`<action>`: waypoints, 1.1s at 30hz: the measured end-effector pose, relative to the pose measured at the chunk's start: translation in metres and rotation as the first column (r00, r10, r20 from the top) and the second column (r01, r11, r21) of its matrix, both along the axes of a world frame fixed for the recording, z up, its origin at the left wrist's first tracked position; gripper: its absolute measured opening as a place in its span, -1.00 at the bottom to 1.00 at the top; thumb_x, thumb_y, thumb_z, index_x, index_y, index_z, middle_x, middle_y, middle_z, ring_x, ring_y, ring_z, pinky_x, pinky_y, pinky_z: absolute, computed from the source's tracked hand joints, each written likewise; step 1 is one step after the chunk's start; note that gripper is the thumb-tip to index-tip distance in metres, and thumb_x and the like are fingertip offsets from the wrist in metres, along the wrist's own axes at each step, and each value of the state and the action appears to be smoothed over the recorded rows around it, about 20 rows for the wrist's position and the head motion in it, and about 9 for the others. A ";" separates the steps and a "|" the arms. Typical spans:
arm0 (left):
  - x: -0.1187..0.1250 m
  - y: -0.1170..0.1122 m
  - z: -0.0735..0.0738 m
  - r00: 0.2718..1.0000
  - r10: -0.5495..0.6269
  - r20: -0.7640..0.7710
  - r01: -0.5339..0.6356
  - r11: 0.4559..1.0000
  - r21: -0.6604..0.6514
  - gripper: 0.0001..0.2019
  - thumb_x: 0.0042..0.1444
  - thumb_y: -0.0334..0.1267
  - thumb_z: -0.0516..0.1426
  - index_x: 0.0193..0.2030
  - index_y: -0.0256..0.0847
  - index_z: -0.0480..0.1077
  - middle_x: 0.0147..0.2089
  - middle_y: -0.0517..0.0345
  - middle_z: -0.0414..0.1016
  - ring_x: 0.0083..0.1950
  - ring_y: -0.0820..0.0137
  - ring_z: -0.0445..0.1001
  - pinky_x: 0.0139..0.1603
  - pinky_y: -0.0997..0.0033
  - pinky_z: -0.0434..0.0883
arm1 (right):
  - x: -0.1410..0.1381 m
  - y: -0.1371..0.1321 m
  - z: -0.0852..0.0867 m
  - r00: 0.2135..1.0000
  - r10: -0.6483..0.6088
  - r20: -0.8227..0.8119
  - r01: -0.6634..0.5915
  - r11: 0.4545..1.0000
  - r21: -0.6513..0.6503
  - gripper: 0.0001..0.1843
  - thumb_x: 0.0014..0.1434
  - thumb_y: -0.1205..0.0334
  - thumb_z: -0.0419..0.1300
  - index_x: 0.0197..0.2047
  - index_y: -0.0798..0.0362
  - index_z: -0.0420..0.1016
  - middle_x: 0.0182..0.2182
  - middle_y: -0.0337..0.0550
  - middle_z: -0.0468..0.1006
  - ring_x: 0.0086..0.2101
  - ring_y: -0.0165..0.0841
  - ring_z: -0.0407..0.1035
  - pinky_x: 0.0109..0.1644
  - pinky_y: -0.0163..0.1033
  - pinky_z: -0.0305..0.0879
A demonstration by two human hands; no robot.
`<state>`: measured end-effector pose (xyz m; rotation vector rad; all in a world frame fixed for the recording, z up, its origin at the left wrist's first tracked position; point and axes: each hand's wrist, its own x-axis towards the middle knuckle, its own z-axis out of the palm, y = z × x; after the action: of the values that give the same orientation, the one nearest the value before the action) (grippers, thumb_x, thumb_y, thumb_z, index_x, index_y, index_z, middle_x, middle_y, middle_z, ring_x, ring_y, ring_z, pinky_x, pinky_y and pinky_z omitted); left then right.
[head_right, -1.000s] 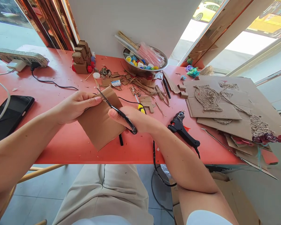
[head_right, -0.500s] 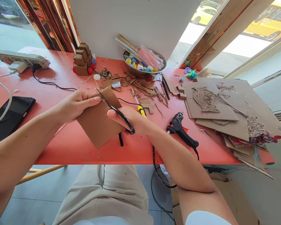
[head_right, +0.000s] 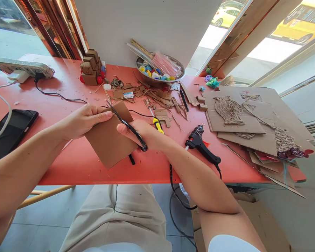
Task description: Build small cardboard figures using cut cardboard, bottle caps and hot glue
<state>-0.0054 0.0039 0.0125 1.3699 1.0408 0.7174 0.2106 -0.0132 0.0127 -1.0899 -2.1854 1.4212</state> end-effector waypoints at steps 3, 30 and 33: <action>-0.001 0.001 -0.002 1.000 0.000 0.012 0.000 1.000 -0.008 -0.60 0.05 0.03 0.43 -0.51 -0.23 0.50 -0.51 0.09 0.55 -0.51 0.31 0.54 -0.57 0.47 0.37 | 0.000 0.000 -0.002 0.999 -0.047 0.015 0.048 0.999 -0.004 -0.16 0.11 -0.76 -0.03 -0.49 -0.06 0.09 -0.60 -0.28 0.21 -0.54 -0.43 0.12 -0.54 -0.26 -0.05; -0.051 0.040 0.014 0.394 0.743 -0.541 -0.498 0.667 0.554 -0.85 0.15 -0.29 0.30 -0.12 -0.11 0.54 0.03 0.02 0.64 0.31 0.01 0.43 0.45 -0.03 0.29 | -0.016 0.004 -0.001 0.789 -0.421 0.448 0.214 0.871 0.443 -0.75 0.12 0.20 0.48 -0.21 0.00 0.51 -0.28 -0.13 0.67 -0.24 -0.20 0.52 -0.23 -0.27 0.19; -0.049 0.044 -0.003 0.700 0.690 -0.186 -0.476 0.644 0.599 -0.77 -0.01 -0.23 0.45 -0.22 -0.07 0.57 -0.13 0.15 0.63 0.16 0.14 0.49 0.42 0.19 0.33 | -0.005 0.016 -0.009 0.927 -0.333 0.174 0.256 0.898 0.359 -0.68 0.03 0.23 0.45 -0.41 -0.01 0.33 -0.45 -0.31 0.47 -0.36 -0.35 0.35 -0.27 -0.30 0.14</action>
<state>-0.0549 0.0480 0.0099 1.6776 1.7834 1.3218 0.2056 0.0025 0.0040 -1.4409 -2.1832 0.7935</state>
